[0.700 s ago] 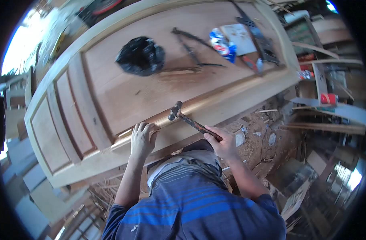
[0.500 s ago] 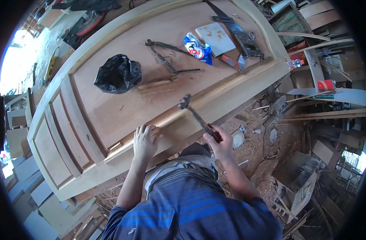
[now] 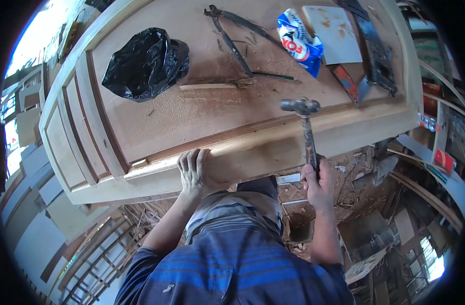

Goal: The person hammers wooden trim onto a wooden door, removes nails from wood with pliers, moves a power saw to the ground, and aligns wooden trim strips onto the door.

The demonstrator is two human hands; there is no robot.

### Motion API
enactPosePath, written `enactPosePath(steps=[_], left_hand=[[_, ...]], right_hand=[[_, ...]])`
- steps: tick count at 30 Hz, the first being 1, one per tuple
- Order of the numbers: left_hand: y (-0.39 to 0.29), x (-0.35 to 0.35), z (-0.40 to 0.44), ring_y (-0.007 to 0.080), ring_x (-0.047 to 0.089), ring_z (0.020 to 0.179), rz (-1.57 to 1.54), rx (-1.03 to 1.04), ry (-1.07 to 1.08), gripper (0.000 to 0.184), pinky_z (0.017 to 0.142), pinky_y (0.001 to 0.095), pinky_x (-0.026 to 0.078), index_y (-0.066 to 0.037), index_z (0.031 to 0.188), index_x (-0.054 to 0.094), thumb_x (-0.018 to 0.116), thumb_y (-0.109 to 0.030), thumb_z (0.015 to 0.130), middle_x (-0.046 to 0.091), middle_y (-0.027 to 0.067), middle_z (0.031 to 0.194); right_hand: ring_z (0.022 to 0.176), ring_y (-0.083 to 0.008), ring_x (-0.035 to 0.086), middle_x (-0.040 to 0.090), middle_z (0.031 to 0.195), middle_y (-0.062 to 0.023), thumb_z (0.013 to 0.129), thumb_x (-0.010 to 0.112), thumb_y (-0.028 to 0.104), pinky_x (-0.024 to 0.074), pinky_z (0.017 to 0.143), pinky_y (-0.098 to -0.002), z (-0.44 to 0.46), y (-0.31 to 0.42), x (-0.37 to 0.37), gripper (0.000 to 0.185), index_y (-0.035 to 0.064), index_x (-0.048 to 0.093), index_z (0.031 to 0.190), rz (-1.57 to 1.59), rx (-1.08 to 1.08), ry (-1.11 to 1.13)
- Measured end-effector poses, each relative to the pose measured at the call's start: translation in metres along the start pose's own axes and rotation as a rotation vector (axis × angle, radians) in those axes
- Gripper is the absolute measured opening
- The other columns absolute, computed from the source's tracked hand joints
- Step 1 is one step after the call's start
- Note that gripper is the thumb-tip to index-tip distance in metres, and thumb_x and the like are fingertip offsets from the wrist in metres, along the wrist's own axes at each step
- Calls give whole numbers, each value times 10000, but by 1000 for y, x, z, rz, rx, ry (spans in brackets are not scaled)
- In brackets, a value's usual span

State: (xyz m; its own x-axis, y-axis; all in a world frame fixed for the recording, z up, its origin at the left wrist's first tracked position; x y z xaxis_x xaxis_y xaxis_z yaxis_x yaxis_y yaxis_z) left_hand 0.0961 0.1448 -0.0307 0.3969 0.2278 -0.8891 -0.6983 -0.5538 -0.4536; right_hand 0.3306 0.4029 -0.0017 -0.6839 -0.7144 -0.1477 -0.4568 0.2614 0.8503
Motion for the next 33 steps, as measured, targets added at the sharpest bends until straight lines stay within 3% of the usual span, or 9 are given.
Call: enactPosePath(steps=[4, 8, 9, 16, 19, 22, 28, 31, 33], left_hand=[[5, 6, -1, 357, 459, 1330, 2, -2, -16, 1181, 1151, 550, 350, -92, 1455, 497, 969, -597, 497, 488, 141, 1386], [7, 7, -4, 375, 472, 1281, 14, -5, -19, 1227, 1103, 552, 388, -87, 1433, 513, 993, -561, 408, 511, 153, 1354], [10, 10, -8, 333, 462, 1329, 6, -28, -8, 1221, 1165, 540, 342, -111, 1461, 520, 964, -625, 446, 492, 115, 1384], [16, 12, -11, 324, 467, 1315, -34, -13, -1, 1199, 1161, 532, 346, -110, 1473, 518, 951, -636, 486, 507, 112, 1379], [18, 14, -11, 318, 469, 1311, -44, 9, -7, 1178, 1160, 529, 347, -106, 1475, 521, 943, -638, 511, 511, 111, 1380], [19, 13, -10, 315, 468, 1312, -43, 17, -2, 1168, 1160, 527, 349, -100, 1474, 524, 939, -638, 524, 515, 109, 1383], [18, 10, -11, 316, 467, 1314, -38, 33, 9, 1179, 1157, 526, 357, -72, 1474, 517, 938, -635, 527, 512, 116, 1385], [19, 10, -11, 317, 468, 1316, -31, 37, 18, 1175, 1156, 525, 361, -64, 1472, 518, 935, -634, 532, 511, 119, 1387], [19, 10, -10, 318, 470, 1317, -39, 45, 15, 1164, 1156, 525, 362, -64, 1469, 525, 932, -631, 538, 510, 119, 1390]], right_hand=[[645, -77, 555, 571, 734, -16, 1090, 643, 294, 440, 596, -271, 36, 49, 5, 358, 24, 636, 1325, -326, 15, 265], [687, -173, 637, 701, 839, -101, 1030, 706, 221, 507, 668, -335, 68, 106, 35, 453, 67, 622, 1448, -552, -61, 545], [687, -179, 634, 719, 869, -101, 1017, 712, 196, 509, 675, -336, 76, 120, 47, 484, 81, 612, 1476, -562, -86, 592], [780, -250, 717, 772, 1104, -209, 987, 689, 92, 547, 779, -381, 106, 146, 83, 533, 142, 611, 1513, -612, -217, 787], [816, -301, 742, 755, 1131, -225, 990, 682, 108, 559, 809, -378, 116, 166, 93, 540, 145, 599, 1522, -1026, -71, 1008], [821, -359, 743, 740, 1103, -240, 995, 675, 136, 560, 808, -389, 123, 166, 91, 534, 141, 596, 1523, -692, -122, 920], [818, -384, 716, 756, 1125, -212, 1002, 661, 150, 557, 835, -384, 125, 181, 100, 495, 165, 623, 1496, -961, -148, 1047], [884, -402, 723, 746, 1161, -221, 998, 657, 154, 556, 867, -410, 127, 163, 95, 497, 169, 622, 1494, -651, -243, 808], [933, -412, 725, 741, 1174, -228, 1000, 651, 154, 554, 889, -426, 125, 168, 97, 501, 175, 618, 1499, -871, -143, 958]])
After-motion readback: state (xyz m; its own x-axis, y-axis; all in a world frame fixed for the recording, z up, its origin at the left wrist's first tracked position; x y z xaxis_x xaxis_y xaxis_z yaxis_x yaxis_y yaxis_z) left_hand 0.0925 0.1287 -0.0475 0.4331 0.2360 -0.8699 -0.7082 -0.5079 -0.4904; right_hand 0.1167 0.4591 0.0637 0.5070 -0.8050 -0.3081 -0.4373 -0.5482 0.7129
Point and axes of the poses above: each hand's wrist, its own z-axis towards the middle knuckle, its own x-axis out of the palm, y = z × x, the point moved 3 cm from there along z, towards the middle knuckle
